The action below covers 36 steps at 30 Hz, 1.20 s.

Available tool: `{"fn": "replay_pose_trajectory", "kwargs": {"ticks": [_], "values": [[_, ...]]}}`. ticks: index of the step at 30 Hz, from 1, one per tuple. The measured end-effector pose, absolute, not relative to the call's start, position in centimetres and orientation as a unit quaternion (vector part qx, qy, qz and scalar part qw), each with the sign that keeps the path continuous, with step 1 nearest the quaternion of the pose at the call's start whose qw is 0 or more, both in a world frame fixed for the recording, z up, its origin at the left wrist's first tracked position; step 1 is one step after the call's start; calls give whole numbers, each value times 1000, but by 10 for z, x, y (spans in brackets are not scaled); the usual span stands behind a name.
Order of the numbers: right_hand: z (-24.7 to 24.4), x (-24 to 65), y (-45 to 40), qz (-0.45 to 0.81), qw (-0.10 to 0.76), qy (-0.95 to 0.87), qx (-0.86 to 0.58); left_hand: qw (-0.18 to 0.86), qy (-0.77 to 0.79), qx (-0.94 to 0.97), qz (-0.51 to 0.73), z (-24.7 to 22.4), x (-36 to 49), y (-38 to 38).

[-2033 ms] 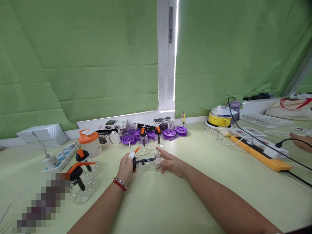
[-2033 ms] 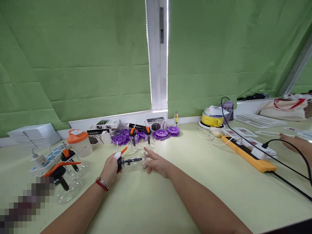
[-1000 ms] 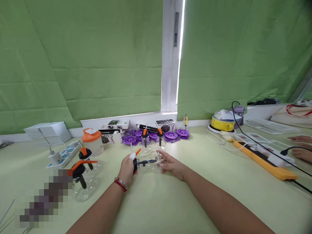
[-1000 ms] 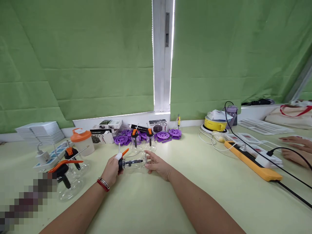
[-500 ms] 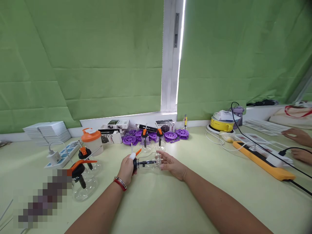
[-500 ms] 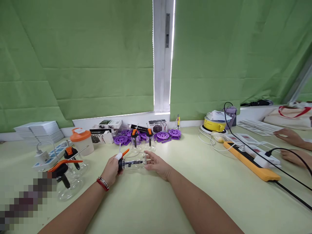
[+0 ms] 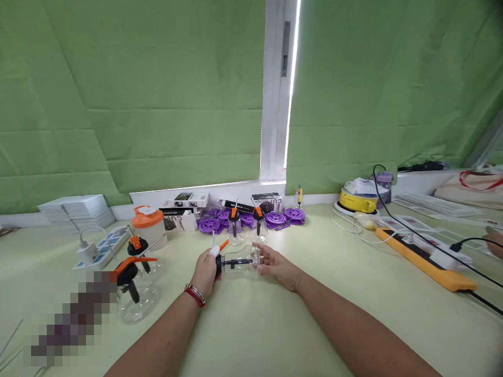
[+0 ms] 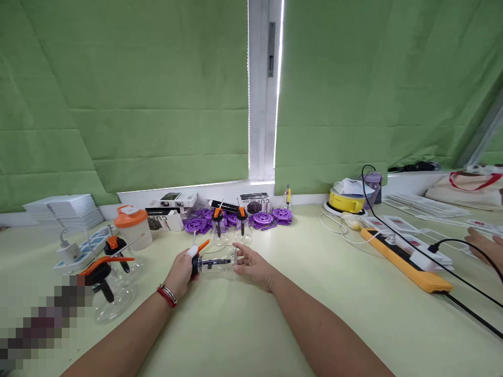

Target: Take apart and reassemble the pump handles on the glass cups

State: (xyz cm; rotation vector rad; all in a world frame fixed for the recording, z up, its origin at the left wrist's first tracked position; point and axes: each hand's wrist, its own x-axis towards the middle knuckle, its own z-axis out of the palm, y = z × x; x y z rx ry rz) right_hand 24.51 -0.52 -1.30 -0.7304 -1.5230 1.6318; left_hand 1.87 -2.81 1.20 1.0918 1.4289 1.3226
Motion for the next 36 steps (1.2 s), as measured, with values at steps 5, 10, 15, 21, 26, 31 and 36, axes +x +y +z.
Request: {"fn": "replay_pose_trajectory", "kwargs": {"ticks": [5,10,15,21,26,31,36], "values": [[-19,241,0,641,376,-600,-296,430,568,454,535,16,23,-32],[-19,242,-2,636,391,-594,-300,432,571,446,537,14,21,-30],[-15,245,-5,638,383,-605,-283,431,572,453,532,16,23,-32],[-19,240,0,649,378,-597,-283,425,570,469,524,18,26,-34],[-16,244,-4,638,388,-606,-276,433,577,450,526,15,22,-31],[-11,244,-7,638,374,-614,-278,432,565,458,533,16,22,-32],[-10,240,-7,630,373,-614,-294,433,559,460,538,15,23,-32]]}}
